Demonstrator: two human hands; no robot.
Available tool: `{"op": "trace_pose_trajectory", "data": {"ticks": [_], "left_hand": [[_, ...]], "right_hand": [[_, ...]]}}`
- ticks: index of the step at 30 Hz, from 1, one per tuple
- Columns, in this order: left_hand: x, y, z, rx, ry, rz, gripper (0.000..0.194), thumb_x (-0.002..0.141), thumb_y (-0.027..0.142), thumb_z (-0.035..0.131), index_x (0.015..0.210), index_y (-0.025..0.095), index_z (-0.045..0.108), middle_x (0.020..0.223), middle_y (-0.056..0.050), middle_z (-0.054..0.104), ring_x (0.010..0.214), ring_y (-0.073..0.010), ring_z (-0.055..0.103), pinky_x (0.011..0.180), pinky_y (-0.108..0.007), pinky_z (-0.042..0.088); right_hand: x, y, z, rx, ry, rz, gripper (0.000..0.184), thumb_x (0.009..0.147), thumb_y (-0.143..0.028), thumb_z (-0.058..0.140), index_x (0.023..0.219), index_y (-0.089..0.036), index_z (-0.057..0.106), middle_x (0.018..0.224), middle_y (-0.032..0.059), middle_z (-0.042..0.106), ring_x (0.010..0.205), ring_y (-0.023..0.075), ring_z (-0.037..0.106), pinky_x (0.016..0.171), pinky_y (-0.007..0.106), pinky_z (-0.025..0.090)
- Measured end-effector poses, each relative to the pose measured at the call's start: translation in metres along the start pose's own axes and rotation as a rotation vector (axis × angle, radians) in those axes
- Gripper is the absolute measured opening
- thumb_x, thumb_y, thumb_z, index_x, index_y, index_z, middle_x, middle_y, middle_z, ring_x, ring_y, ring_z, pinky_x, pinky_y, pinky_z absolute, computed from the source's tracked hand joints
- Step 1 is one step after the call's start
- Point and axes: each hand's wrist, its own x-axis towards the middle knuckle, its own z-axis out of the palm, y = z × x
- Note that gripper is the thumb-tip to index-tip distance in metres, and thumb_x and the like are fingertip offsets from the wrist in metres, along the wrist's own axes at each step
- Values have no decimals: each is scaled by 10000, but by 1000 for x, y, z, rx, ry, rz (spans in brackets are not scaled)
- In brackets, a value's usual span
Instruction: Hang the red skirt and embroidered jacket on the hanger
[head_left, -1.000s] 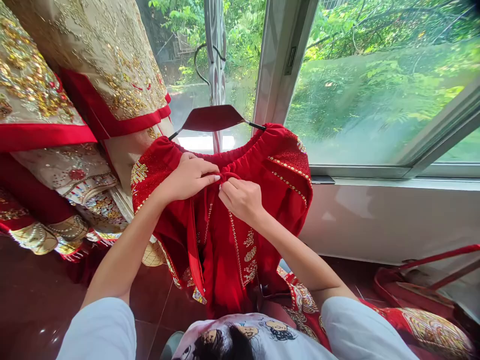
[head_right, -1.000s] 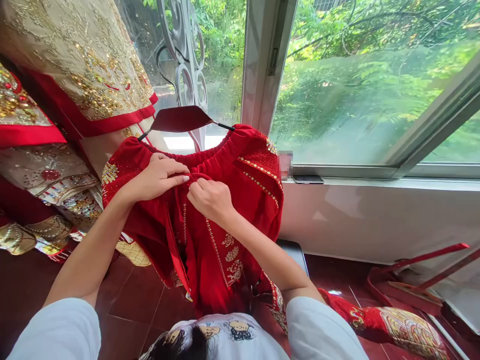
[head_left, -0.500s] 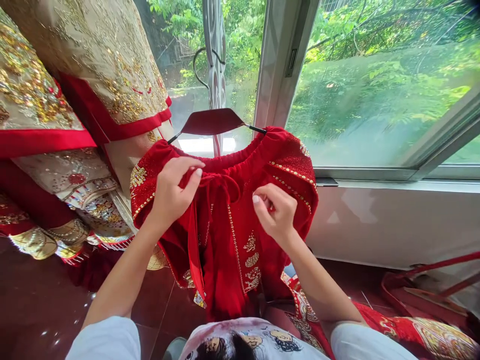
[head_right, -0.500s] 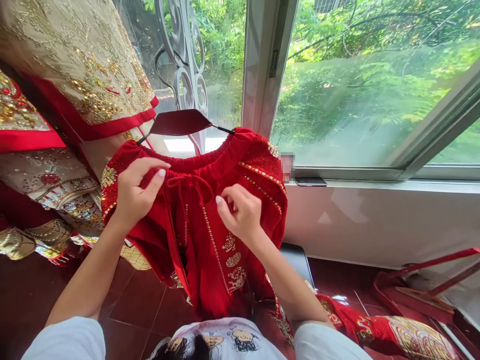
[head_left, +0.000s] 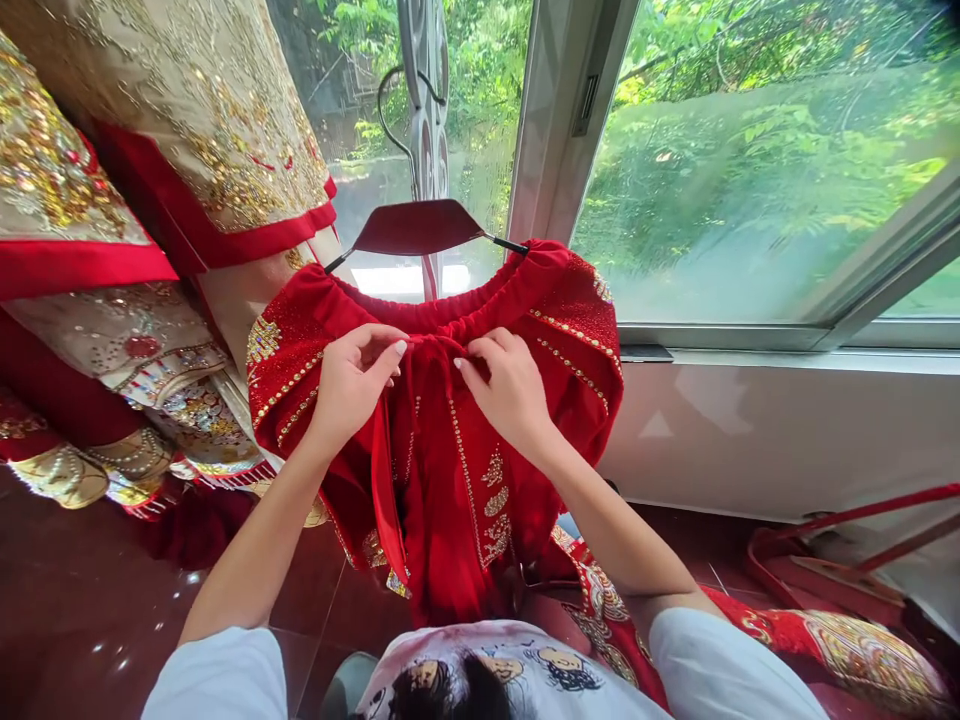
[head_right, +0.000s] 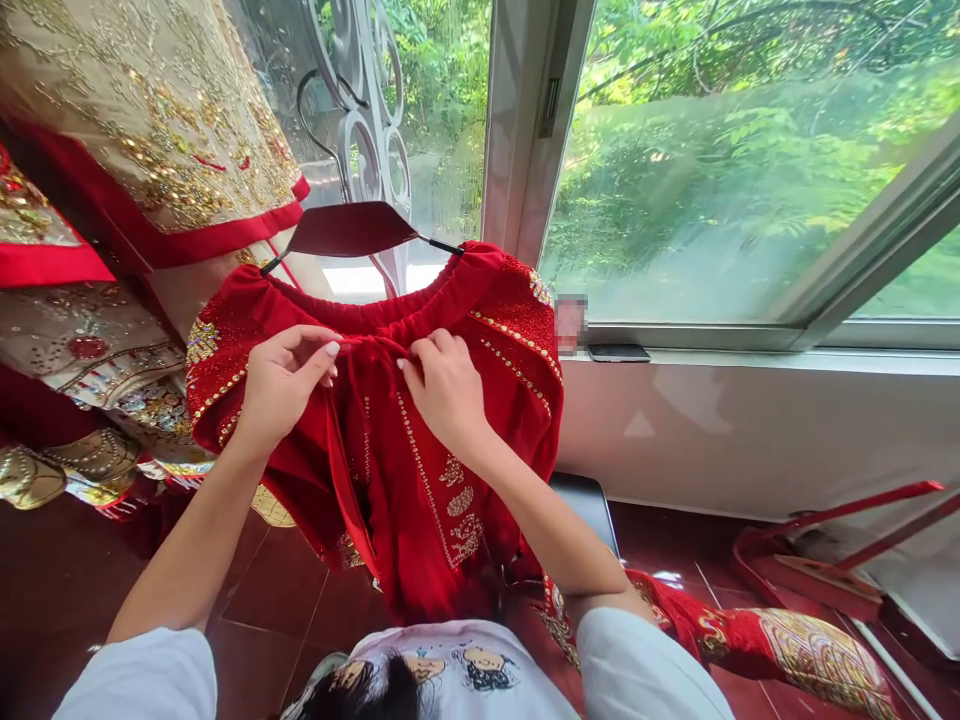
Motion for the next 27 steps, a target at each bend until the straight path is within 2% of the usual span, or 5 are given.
{"op": "trace_pose_trajectory", "data": {"ticks": [2,5,9,13,27], "left_hand": [[2,-2,2,-110,-18,-16,180,818,312,625,954,194,608,696,16,603,470,-70,500,449,-204,432],[4,-4,2,-154,-46,-43,169,835,316,587,968,212,584,629,50,501,415,-56,405,409,-201,385],[1,-2,0,-96,-62,-61,119,837,311,553,898,210,569,574,52,418,416,-68,337,386,-213,314],[-4,-4,-4,-64,-70,-68,122,827,326,558,874,215,541,597,43,416,443,-74,310,398,-225,257],[-4,-18,-10,60,-69,-8,95,842,297,548,850,202,549,562,48,436,452,-82,347,428,-239,266]], "right_hand": [[1,-2,2,137,12,25,133,852,-266,530,740,-194,542,822,66,610,796,187,543,718,331,442],[5,-6,-1,658,-56,227,212,860,-387,549,772,-195,541,718,20,579,678,134,548,646,280,455],[17,-7,-11,1072,-256,470,338,738,-475,695,693,-193,515,477,-94,303,420,57,278,415,203,279],[32,1,-14,1141,-261,505,413,693,-436,753,557,-193,448,406,-112,185,391,38,140,363,197,151],[42,11,-15,1022,-119,473,448,623,-474,819,567,-183,483,411,-131,193,355,13,146,316,177,135]]}}
